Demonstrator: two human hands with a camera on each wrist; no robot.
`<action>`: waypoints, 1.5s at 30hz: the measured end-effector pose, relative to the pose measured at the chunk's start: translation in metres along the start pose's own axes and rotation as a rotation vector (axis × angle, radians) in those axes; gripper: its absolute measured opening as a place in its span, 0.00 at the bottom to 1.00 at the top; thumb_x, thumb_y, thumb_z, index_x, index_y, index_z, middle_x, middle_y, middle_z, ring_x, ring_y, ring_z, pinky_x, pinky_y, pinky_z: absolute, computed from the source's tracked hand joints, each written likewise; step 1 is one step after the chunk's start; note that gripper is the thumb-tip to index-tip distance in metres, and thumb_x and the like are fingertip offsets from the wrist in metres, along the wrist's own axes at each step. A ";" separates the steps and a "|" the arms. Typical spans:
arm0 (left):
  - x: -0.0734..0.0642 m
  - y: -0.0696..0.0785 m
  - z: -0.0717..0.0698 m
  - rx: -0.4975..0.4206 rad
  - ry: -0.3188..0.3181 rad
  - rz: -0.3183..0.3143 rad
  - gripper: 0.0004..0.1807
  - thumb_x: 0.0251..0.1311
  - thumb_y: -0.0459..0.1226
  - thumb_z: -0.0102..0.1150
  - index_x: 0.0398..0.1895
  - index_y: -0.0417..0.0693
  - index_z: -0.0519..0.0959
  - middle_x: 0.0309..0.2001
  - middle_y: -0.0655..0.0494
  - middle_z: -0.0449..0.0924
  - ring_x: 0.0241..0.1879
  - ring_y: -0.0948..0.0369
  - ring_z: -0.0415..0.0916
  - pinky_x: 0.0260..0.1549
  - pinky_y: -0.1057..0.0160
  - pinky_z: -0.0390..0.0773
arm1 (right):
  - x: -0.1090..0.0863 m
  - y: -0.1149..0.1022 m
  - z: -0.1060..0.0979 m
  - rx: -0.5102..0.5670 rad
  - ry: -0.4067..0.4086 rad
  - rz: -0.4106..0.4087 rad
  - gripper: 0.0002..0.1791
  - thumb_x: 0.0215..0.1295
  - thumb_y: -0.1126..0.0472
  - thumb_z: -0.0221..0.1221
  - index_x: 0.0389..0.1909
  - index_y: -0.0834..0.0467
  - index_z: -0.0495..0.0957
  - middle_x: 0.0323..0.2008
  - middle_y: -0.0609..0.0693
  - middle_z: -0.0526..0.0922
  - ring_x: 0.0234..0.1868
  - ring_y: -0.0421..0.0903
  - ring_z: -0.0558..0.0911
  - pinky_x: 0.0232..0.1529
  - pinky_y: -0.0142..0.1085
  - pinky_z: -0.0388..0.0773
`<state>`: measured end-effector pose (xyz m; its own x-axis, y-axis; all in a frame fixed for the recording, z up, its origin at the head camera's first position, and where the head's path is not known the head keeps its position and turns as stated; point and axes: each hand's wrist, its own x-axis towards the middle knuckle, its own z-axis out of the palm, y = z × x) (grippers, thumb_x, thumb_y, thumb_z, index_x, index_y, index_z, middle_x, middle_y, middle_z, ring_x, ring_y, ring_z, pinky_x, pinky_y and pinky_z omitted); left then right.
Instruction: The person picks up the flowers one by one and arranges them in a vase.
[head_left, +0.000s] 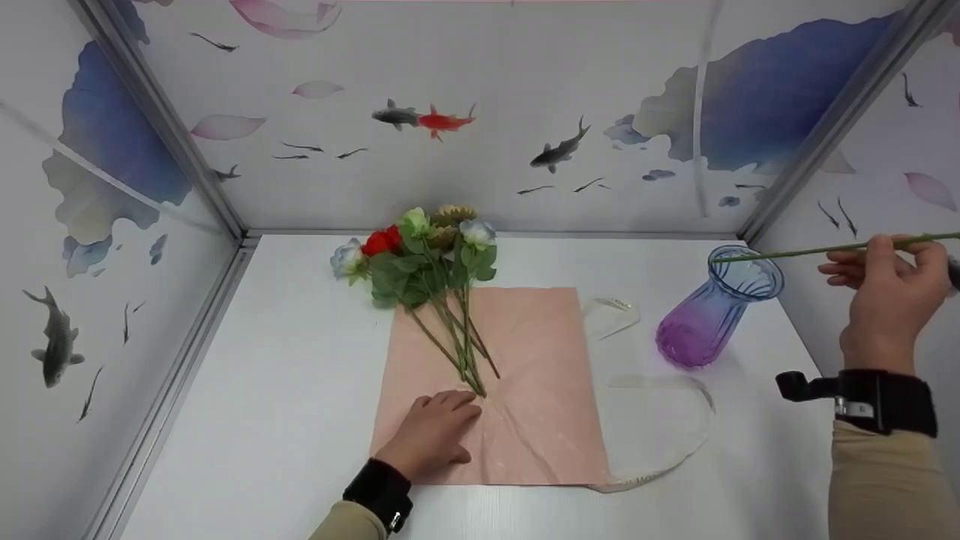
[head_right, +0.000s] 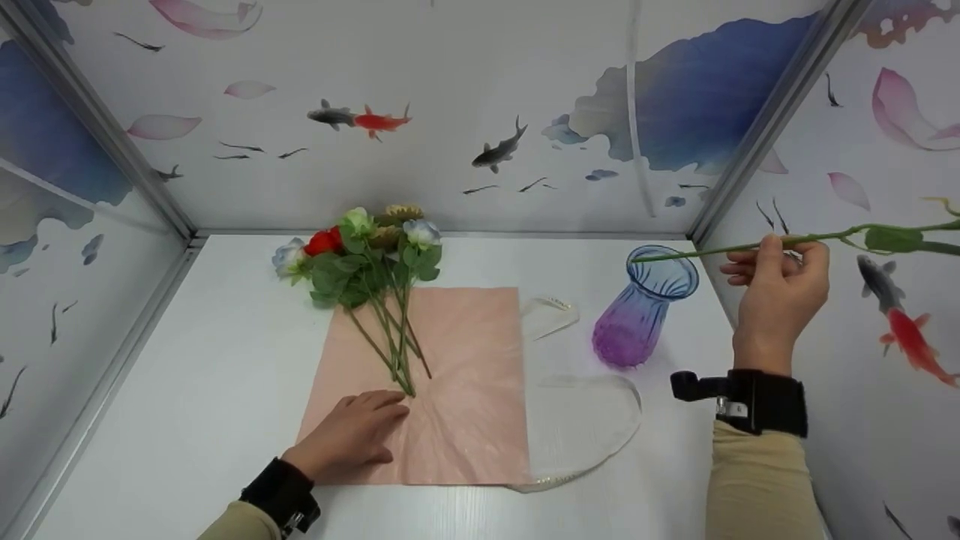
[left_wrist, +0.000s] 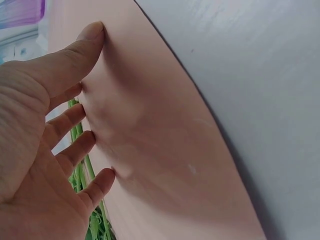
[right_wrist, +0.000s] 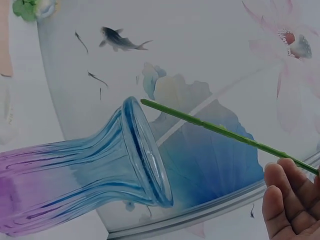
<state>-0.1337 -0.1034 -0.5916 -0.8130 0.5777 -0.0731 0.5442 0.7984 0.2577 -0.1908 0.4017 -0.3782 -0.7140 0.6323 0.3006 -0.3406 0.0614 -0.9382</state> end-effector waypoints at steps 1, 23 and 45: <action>0.000 0.000 0.000 -0.005 -0.001 -0.001 0.35 0.55 0.50 0.76 0.66 0.55 0.76 0.72 0.53 0.69 0.71 0.52 0.65 0.61 0.43 0.70 | 0.000 0.001 -0.001 -0.004 0.002 0.007 0.14 0.75 0.55 0.58 0.52 0.59 0.72 0.33 0.53 0.86 0.28 0.44 0.86 0.32 0.27 0.80; 0.000 0.000 0.000 -0.015 -0.019 -0.007 0.34 0.55 0.48 0.76 0.66 0.55 0.76 0.72 0.54 0.69 0.72 0.52 0.64 0.60 0.43 0.69 | 0.001 0.028 -0.012 -0.223 -0.176 0.277 0.11 0.76 0.51 0.57 0.50 0.51 0.72 0.31 0.45 0.88 0.33 0.41 0.83 0.37 0.24 0.79; 0.002 0.001 -0.001 -0.021 -0.014 -0.014 0.34 0.54 0.48 0.76 0.65 0.54 0.77 0.71 0.53 0.69 0.71 0.51 0.65 0.60 0.43 0.69 | 0.004 0.063 0.002 -0.791 -0.329 0.158 0.19 0.75 0.49 0.51 0.51 0.62 0.70 0.42 0.50 0.69 0.40 0.42 0.68 0.38 0.34 0.68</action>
<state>-0.1349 -0.1021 -0.5909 -0.8173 0.5691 -0.0902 0.5284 0.8028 0.2763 -0.2157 0.4064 -0.4355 -0.8992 0.4306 0.0769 0.2147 0.5876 -0.7801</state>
